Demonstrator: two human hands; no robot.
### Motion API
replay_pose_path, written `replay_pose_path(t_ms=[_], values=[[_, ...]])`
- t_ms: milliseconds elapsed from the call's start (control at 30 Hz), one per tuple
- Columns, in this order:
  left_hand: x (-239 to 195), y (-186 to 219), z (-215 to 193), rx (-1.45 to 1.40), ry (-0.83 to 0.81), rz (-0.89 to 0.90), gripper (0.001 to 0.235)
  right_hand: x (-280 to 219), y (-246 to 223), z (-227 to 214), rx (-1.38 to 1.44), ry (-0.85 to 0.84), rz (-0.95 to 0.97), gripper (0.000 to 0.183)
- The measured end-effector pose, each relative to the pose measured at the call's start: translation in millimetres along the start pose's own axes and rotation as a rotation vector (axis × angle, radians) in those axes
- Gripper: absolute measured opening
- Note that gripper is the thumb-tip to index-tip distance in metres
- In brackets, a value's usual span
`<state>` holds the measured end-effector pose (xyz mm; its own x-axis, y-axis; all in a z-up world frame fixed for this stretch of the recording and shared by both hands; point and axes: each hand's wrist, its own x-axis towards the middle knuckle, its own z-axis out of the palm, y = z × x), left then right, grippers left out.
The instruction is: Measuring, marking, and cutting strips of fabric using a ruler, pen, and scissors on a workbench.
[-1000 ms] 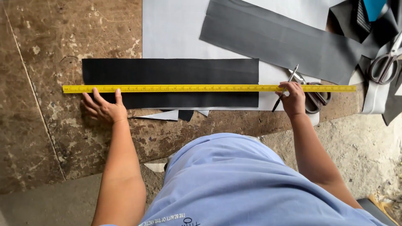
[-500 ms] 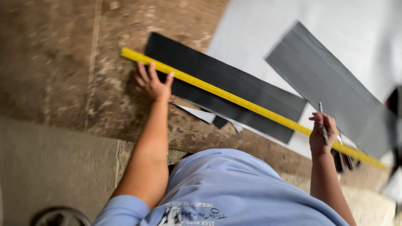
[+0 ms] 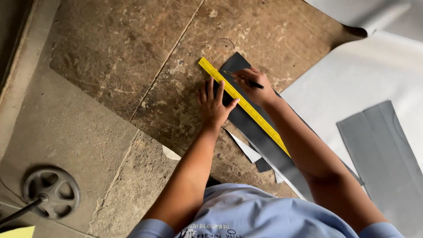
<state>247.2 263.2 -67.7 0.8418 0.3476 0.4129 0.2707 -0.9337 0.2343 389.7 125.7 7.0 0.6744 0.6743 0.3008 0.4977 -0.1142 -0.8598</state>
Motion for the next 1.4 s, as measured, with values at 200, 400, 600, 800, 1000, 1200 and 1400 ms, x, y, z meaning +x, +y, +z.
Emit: replay_pose_path(t_ms=[200, 400, 600, 800, 1000, 1200, 1400], values=[[-4.5, -2.3, 4.7, -0.005, 0.014, 0.020, 0.083, 19.9, 4.8, 21.2, -0.047, -0.067, -0.138, 0.009], [-4.4, -3.9, 8.5, -0.008, 0.000, 0.041, 0.082, -90.0, -32.1, -34.5, -0.183, -0.099, -0.079, 0.007], [-9.2, -6.4, 13.3, -0.050, 0.008, 0.051, 0.082, -300.0, -95.9, -116.6, -0.304, 0.004, 0.235, 0.006], [-9.4, -11.0, 25.0, -0.036, 0.051, 0.081, 0.083, -486.6, -134.8, -163.3, -0.552, 0.235, 0.979, 0.016], [-5.9, -24.2, 23.6, -0.068, 0.068, 0.179, 0.085, -503.1, -102.6, -110.5, -0.501, 0.527, 0.863, 0.031], [0.0, -27.2, 25.9, -0.864, 0.020, 0.080, 0.093, -479.7, -99.5, -81.0, -0.741, 0.659, 0.617, 0.031], [78.9, -18.2, 9.9, -0.817, 0.132, 0.076, 0.043, -503.7, -169.7, -90.1, -0.735, 0.800, 0.510, 0.022]])
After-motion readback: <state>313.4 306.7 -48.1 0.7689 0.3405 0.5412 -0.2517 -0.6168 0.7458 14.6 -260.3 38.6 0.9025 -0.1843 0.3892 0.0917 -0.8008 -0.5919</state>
